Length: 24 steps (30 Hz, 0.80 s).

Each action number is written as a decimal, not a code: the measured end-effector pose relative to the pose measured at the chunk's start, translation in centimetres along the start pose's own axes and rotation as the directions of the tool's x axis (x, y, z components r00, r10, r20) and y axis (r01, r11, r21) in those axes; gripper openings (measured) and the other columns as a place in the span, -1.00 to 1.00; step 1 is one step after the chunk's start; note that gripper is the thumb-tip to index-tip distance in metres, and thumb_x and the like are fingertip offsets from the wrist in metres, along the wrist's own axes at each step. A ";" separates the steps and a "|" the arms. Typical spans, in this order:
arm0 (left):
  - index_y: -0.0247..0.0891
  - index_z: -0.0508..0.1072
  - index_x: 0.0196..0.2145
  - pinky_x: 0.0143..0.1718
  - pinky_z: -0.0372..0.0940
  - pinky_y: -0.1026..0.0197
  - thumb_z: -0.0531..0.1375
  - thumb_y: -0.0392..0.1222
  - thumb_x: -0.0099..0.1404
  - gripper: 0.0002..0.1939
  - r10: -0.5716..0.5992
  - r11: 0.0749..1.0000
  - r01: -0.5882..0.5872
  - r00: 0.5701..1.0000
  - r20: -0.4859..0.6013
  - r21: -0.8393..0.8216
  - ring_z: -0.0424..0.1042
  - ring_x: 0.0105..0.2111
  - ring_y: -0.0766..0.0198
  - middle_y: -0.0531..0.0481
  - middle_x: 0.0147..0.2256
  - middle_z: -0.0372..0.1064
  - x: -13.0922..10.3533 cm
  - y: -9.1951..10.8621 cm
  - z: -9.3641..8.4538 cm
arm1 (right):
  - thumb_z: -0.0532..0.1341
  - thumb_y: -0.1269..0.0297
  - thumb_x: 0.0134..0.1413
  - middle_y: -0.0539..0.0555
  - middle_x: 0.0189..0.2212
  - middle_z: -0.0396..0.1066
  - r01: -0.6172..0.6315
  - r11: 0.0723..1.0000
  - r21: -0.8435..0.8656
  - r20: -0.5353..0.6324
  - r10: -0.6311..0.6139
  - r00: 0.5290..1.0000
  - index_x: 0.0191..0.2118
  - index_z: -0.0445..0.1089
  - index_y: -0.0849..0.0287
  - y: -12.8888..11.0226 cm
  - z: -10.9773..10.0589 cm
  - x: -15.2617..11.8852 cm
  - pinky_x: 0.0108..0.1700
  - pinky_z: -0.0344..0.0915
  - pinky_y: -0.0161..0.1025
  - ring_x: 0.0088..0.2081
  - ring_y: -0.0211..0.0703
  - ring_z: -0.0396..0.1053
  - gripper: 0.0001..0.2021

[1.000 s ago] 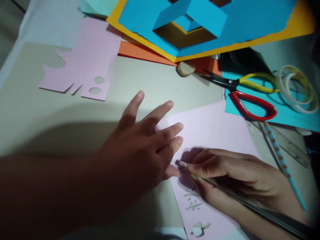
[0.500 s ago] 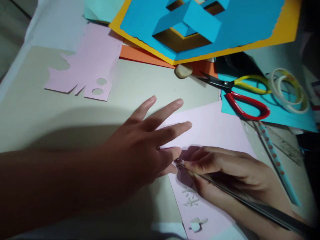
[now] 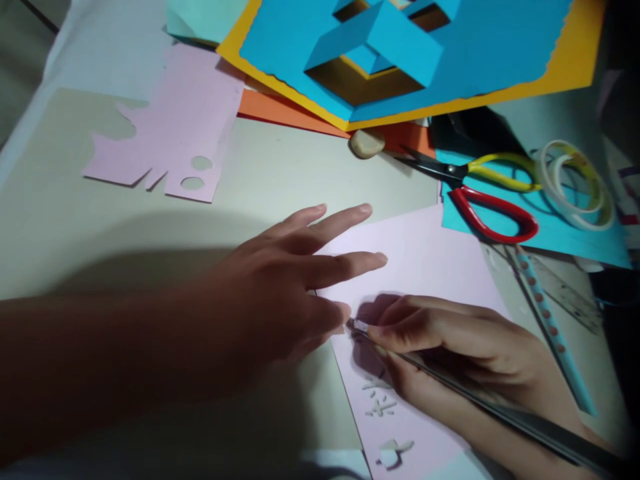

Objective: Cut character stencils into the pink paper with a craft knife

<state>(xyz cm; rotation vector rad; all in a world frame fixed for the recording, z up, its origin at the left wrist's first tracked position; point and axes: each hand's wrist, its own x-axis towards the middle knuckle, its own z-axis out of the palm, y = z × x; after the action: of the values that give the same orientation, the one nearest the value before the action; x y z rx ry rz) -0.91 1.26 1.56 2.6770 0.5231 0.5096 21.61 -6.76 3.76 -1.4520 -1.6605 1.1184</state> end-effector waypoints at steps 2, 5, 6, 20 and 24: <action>-0.08 0.62 -0.21 0.40 -0.01 -0.24 0.11 -0.23 0.45 -0.74 0.022 0.999 -0.022 1.000 -0.001 -0.037 -0.07 0.44 0.01 0.10 0.29 0.28 0.0 -0.1 0.1 | 0.41 0.47 0.00 -0.06 -0.30 0.63 -0.010 1.000 0.002 0.013 0.010 1.000 -0.37 0.55 -0.02 -0.2 0.0 0.1 -0.28 0.51 -0.48 -0.35 -0.27 0.59 -0.82; -0.04 0.63 -0.20 0.37 0.04 -0.26 0.09 -0.23 0.45 -0.71 0.033 0.998 -0.035 0.999 -0.034 -0.061 -0.01 0.42 -0.01 0.10 0.26 0.32 0.0 -0.3 0.4 | 0.40 0.45 0.04 -0.02 -0.34 0.60 -0.058 0.998 -0.033 0.074 0.060 0.995 -0.41 0.52 0.03 -0.5 -0.2 0.2 -0.31 0.51 -0.45 -0.35 -0.24 0.58 -0.86; -0.02 0.63 -0.22 0.37 0.06 -0.25 0.10 -0.21 0.45 -0.73 0.028 0.997 -0.031 0.999 -0.042 -0.064 0.01 0.42 -0.01 0.11 0.25 0.33 0.0 -0.4 0.6 | 0.39 0.43 0.05 -0.01 -0.36 0.59 -0.064 0.997 -0.036 0.084 0.067 0.994 -0.43 0.51 0.04 -0.5 -0.3 0.2 -0.32 0.52 -0.44 -0.36 -0.22 0.58 -0.86; -0.04 0.62 -0.22 0.32 0.17 -0.31 0.21 -0.32 0.32 -0.78 0.042 0.985 -0.054 0.996 -0.076 -0.162 0.13 0.37 -0.10 0.11 0.15 0.45 0.2 -1.1 0.7 | 0.39 0.45 0.04 0.01 -0.39 0.55 -0.061 0.998 -0.001 0.123 0.061 0.991 -0.43 0.49 0.07 -0.2 -0.4 0.2 -0.40 0.48 -0.45 -0.40 -0.24 0.53 -0.86; -0.03 0.61 -0.15 0.36 0.10 -0.29 0.25 -0.34 0.28 -0.74 0.010 0.988 -0.013 1.000 -0.020 -0.152 0.08 0.39 -0.08 0.11 0.18 0.43 0.1 -0.9 0.6 | 0.41 0.42 0.04 0.00 -0.35 0.57 -0.068 0.998 -0.006 0.095 0.069 0.993 -0.42 0.51 0.04 -0.1 -0.2 0.1 -0.36 0.49 -0.45 -0.39 -0.24 0.54 -0.87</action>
<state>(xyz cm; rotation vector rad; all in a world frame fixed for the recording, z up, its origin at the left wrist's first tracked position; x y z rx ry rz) -0.84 1.91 0.70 2.5333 0.4545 0.5561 21.72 -6.58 3.96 -1.4883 -1.6883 1.2407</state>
